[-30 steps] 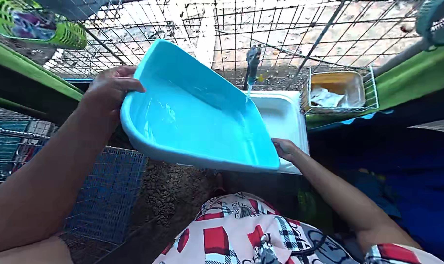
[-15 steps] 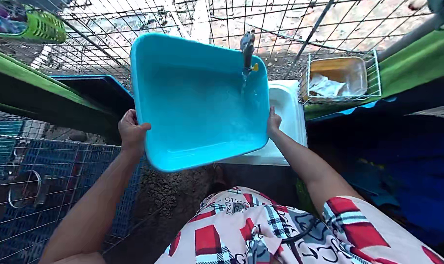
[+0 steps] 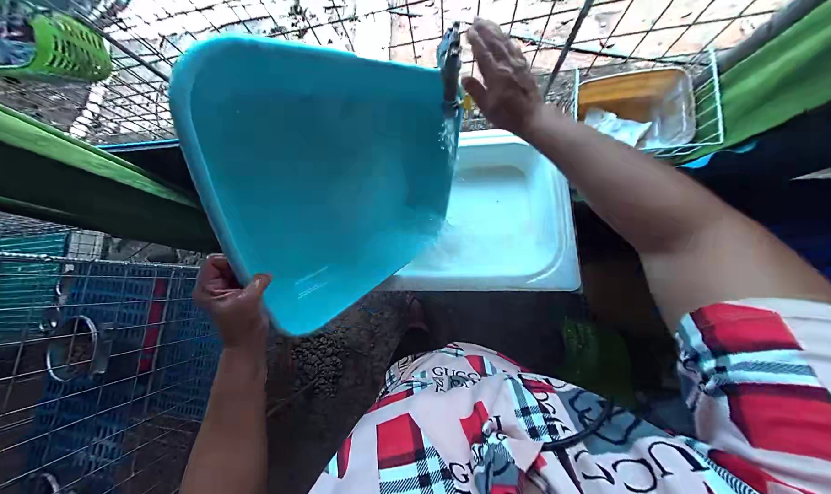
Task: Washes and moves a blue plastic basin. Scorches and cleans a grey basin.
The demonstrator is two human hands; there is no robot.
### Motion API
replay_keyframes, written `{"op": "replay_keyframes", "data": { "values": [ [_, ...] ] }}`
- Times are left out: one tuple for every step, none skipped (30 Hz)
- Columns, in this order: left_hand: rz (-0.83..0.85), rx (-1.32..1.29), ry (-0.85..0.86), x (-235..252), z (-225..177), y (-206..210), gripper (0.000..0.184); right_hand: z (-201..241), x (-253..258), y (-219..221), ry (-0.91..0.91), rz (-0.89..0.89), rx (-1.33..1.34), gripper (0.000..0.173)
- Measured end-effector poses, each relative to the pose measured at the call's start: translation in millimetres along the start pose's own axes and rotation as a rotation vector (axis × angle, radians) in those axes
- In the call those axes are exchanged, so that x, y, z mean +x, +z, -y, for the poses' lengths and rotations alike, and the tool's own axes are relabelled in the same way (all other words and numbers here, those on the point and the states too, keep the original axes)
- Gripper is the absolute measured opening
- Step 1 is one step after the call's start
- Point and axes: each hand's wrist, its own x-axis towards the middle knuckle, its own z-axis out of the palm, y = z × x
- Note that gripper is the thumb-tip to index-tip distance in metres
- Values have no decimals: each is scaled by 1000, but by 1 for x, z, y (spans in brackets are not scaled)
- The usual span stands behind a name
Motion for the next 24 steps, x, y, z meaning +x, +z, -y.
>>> {"op": "replay_keyframes", "data": {
  "values": [
    [-12,56,37,-2,-6,-6,44,-1,14,-9,-48,89,-53,58],
    [-20,118,71,-5,-12,-13,41,-4,25,-15,-106,145,-105,55],
    [-31,173,99,-8,-19,-19,38,-9,35,-19,-181,164,-149,50],
    [-46,224,121,-11,-24,-25,35,-15,44,-24,-267,162,-184,47],
    [-62,278,134,-14,-28,-31,32,-16,53,-30,-331,178,-205,45],
    [-82,326,140,-17,-31,-36,31,-15,60,-36,-368,218,-226,43],
    [-104,367,147,-20,-34,-41,30,-12,66,-40,-384,275,-239,41],
    [-123,392,156,-23,-36,-44,29,-9,70,-42,-374,334,-247,41],
    [-140,412,176,-24,-37,-48,27,-6,73,-43,-364,365,-259,39],
    [-150,422,200,-26,-36,-52,26,-2,74,-43,-352,366,-266,37],
    [-155,425,226,-28,-34,-57,25,3,74,-42,-321,348,-262,36],
    [-154,426,250,-29,-33,-62,23,9,74,-40,-251,315,-267,37],
    [-148,424,276,-31,-29,-68,20,19,73,-37,-165,282,-272,37],
    [-141,422,297,-32,-24,-74,17,28,74,-35,-107,269,-282,38],
    [-138,420,310,-33,-20,-79,16,36,74,-32,-77,262,-303,38],
    [-141,423,307,-34,-18,-83,17,42,75,-31,-41,272,-333,40],
    [-150,426,290,-37,-18,-86,18,47,75,-30,4,278,-349,43],
    [-161,422,276,-39,-18,-89,17,51,75,-29,65,295,-357,48],
    [-164,415,274,-41,-18,-94,17,54,75,-27,115,301,-360,53],
    [-157,432,315,-42,-11,-104,19,55,74,-21,147,290,-364,56],
    [-150,468,362,-44,-4,-113,24,55,73,-16,169,260,-368,58],
    [-139,517,400,-46,0,-121,28,55,72,-13,191,231,-374,57],
    [-129,567,431,-48,4,-129,30,57,72,-13,222,223,-381,56],
    [-126,602,462,-50,8,-137,30,62,72,-14,268,239,-387,55]
  ]
}}
